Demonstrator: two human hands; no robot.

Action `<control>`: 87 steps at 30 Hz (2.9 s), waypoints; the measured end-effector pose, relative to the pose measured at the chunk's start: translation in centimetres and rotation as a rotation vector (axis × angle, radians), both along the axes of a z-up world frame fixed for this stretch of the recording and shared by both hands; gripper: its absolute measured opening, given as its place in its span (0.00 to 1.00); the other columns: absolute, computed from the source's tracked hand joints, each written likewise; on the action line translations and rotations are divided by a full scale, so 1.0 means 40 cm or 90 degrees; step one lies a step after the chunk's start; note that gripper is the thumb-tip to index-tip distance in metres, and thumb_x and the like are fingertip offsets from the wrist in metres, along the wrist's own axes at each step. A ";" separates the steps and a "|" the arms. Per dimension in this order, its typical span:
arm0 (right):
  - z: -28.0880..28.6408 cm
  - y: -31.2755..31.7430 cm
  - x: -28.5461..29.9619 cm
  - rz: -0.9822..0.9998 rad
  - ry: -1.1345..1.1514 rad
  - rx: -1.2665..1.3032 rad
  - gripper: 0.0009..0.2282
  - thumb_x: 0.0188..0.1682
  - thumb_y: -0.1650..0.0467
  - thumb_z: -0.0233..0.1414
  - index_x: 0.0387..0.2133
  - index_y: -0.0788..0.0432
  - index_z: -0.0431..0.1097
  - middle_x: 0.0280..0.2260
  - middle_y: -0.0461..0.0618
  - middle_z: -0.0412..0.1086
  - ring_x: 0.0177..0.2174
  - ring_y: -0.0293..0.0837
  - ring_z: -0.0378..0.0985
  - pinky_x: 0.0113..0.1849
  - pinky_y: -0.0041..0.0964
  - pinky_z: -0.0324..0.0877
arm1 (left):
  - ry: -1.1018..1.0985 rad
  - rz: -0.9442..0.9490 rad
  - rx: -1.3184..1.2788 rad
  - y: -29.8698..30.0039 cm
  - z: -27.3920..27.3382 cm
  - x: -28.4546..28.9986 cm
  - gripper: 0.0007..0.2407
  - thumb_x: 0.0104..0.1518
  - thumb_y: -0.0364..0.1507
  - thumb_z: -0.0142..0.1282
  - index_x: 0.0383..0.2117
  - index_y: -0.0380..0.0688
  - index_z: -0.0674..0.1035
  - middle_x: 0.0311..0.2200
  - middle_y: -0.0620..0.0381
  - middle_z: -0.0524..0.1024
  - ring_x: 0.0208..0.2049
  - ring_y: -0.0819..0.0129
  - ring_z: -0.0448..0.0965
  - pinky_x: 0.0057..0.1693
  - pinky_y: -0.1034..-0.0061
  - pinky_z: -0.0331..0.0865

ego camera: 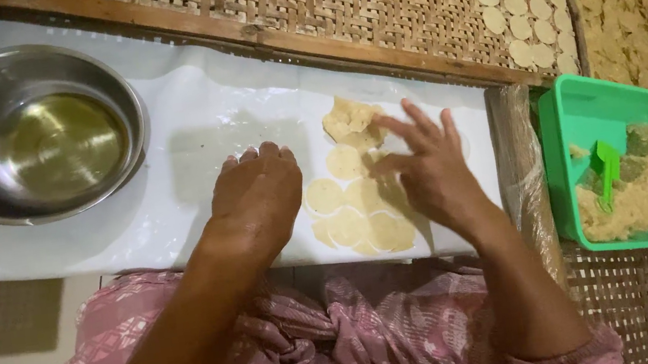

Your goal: Rolling out dough and cutting it into small circular shapes using a mold.

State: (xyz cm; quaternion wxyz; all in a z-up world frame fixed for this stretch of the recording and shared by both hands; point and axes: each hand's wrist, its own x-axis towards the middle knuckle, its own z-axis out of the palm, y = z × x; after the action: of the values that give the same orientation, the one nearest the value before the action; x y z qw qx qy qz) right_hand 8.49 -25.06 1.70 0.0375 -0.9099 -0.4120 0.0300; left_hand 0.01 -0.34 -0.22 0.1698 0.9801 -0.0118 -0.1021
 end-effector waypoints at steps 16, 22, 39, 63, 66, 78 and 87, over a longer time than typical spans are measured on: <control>-0.069 0.011 0.109 -0.088 -0.046 0.138 0.07 0.48 0.71 0.62 0.38 0.46 0.79 0.64 0.49 0.60 0.68 0.58 0.50 0.63 0.75 0.38 | 0.034 0.015 0.001 0.008 0.016 -0.005 0.12 0.50 0.18 0.58 0.42 0.36 0.77 0.46 0.44 0.75 0.52 0.52 0.75 0.57 0.60 0.67; -0.077 0.019 0.116 -0.135 -0.106 0.152 0.08 0.43 0.69 0.66 0.28 0.53 0.73 0.61 0.49 0.62 0.69 0.59 0.51 0.66 0.75 0.36 | 0.023 0.001 0.001 0.013 0.014 -0.008 0.12 0.50 0.19 0.58 0.42 0.36 0.77 0.45 0.44 0.75 0.51 0.52 0.76 0.57 0.60 0.67; -0.082 0.002 0.038 -0.039 -0.140 0.025 0.13 0.49 0.76 0.57 0.41 0.42 0.82 0.69 0.45 0.53 0.71 0.56 0.43 0.66 0.75 0.35 | 0.055 0.001 -0.002 0.007 0.034 -0.007 0.15 0.47 0.17 0.60 0.43 0.36 0.76 0.47 0.45 0.74 0.53 0.52 0.75 0.59 0.60 0.66; -0.067 0.026 0.029 -0.044 -0.075 0.050 0.09 0.48 0.72 0.59 0.36 0.41 0.81 0.66 0.46 0.56 0.69 0.57 0.42 0.64 0.77 0.31 | 0.057 0.001 -0.003 0.010 0.034 -0.007 0.16 0.47 0.17 0.60 0.43 0.35 0.76 0.46 0.44 0.74 0.53 0.52 0.75 0.58 0.59 0.67; -0.074 0.018 0.031 -0.046 -0.101 0.029 0.09 0.49 0.72 0.59 0.37 0.41 0.81 0.67 0.44 0.56 0.70 0.55 0.42 0.65 0.76 0.31 | 0.068 -0.003 -0.003 0.010 0.037 -0.004 0.16 0.47 0.17 0.60 0.44 0.33 0.75 0.46 0.43 0.74 0.53 0.52 0.74 0.59 0.58 0.66; -0.103 0.018 0.089 -0.068 -0.095 0.168 0.06 0.44 0.71 0.65 0.32 0.47 0.76 0.56 0.46 0.68 0.64 0.56 0.60 0.63 0.77 0.38 | 0.049 0.004 0.009 0.007 0.017 -0.004 0.15 0.47 0.18 0.60 0.42 0.35 0.76 0.45 0.44 0.75 0.52 0.53 0.75 0.56 0.60 0.68; -0.105 0.025 0.129 -0.131 -0.079 0.193 0.04 0.54 0.77 0.57 0.34 0.56 0.70 0.35 0.44 0.76 0.34 0.46 0.79 0.67 0.66 0.50 | 0.037 0.001 0.024 0.014 0.012 -0.008 0.15 0.49 0.20 0.58 0.44 0.36 0.76 0.46 0.45 0.75 0.51 0.53 0.76 0.56 0.60 0.68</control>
State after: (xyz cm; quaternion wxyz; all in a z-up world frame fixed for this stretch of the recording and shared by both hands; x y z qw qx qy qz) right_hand 13.66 -24.05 -2.48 0.1518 -0.9313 -0.3180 -0.0927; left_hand -0.29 0.23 0.27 0.1513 0.9798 -0.0044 -0.1306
